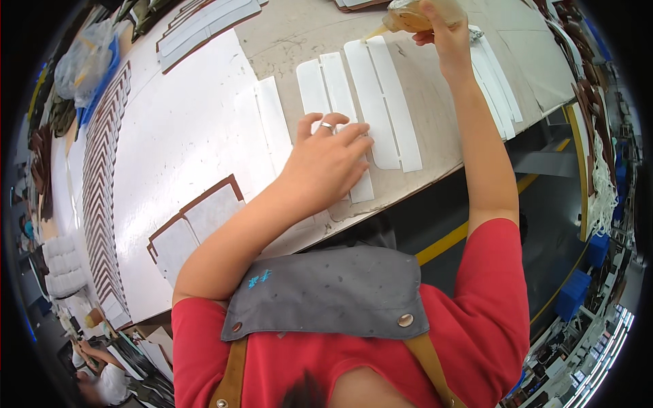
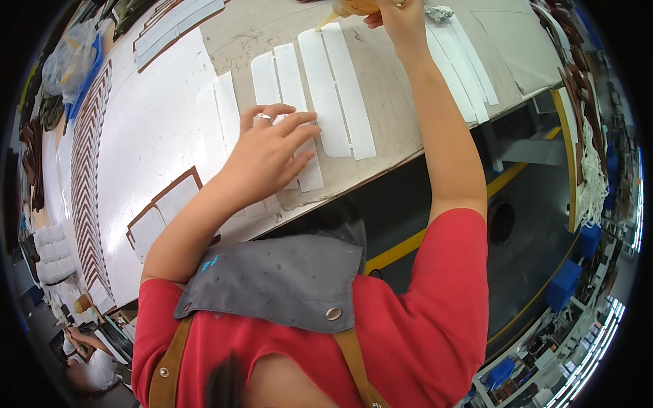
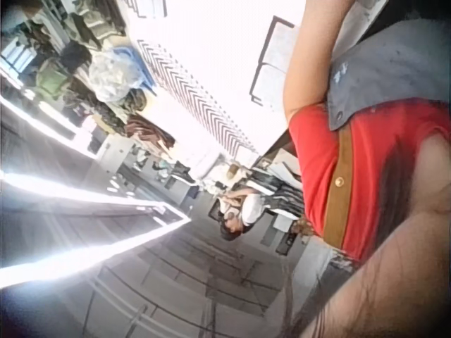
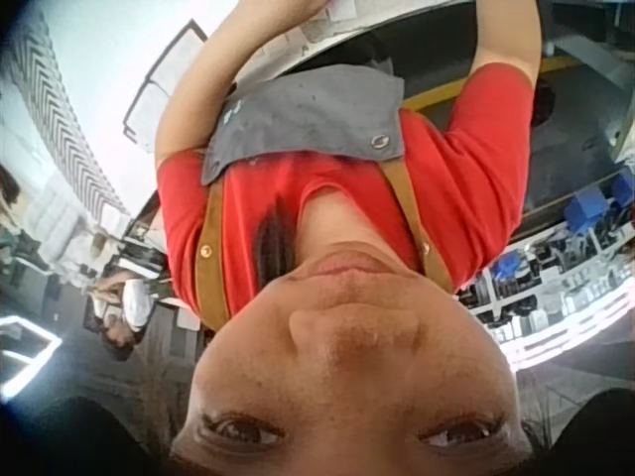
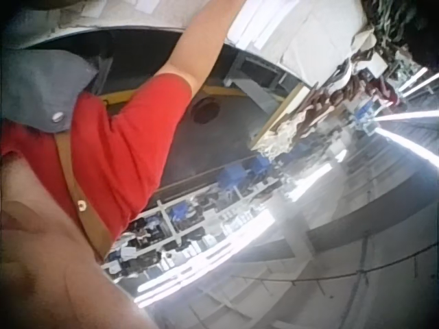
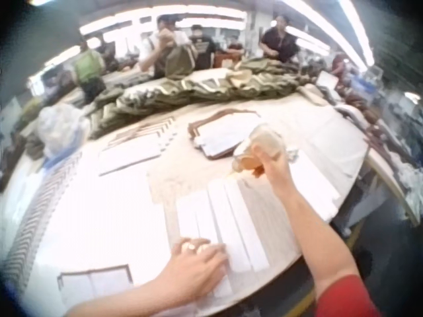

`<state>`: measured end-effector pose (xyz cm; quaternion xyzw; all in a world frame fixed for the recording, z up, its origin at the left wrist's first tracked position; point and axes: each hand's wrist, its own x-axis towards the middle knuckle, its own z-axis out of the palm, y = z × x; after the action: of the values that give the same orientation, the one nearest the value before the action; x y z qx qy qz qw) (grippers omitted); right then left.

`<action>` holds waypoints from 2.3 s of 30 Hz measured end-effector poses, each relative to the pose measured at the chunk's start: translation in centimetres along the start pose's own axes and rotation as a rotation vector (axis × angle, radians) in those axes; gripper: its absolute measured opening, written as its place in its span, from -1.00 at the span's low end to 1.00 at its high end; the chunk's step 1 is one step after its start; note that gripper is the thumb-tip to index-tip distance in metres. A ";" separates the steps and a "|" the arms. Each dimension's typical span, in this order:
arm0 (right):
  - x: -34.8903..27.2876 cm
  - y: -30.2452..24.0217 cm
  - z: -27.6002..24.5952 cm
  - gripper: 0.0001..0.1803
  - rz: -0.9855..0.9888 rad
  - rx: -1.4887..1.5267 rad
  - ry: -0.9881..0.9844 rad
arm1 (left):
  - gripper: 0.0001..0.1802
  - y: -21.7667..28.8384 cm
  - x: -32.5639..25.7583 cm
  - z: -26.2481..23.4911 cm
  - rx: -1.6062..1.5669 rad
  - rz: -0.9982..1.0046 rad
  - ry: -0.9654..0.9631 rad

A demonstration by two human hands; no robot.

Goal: The person assembles face masks by applying glue to white filter strips and attaching them to brown mask frames. They repeatedly pick up frames, apply adhesive, place the filter, and stack the completed units on the table.

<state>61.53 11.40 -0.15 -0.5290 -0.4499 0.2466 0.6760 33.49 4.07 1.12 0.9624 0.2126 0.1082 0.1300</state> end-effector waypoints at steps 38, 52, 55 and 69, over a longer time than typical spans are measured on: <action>-4.3 -3.3 -2.7 -0.52 -0.044 -0.018 0.043 | -0.77 0.5 0.5 1.0 -0.017 -0.005 0.016; 0.4 1.7 -1.5 -0.63 -0.007 -0.006 0.081 | -0.78 0.4 0.4 1.4 -0.012 -0.012 0.016; -1.0 0.6 -2.2 -0.66 0.022 0.000 0.014 | -0.78 0.5 0.4 1.2 -0.007 -0.015 0.007; -11.2 -4.8 -6.8 -0.36 0.201 -0.009 -0.177 | -0.78 0.6 0.5 1.1 -0.008 -0.008 0.035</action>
<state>61.42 -2.57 0.22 -0.5506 -0.4535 0.3568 0.6032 34.47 3.52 0.39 0.9590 0.2182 0.1251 0.1304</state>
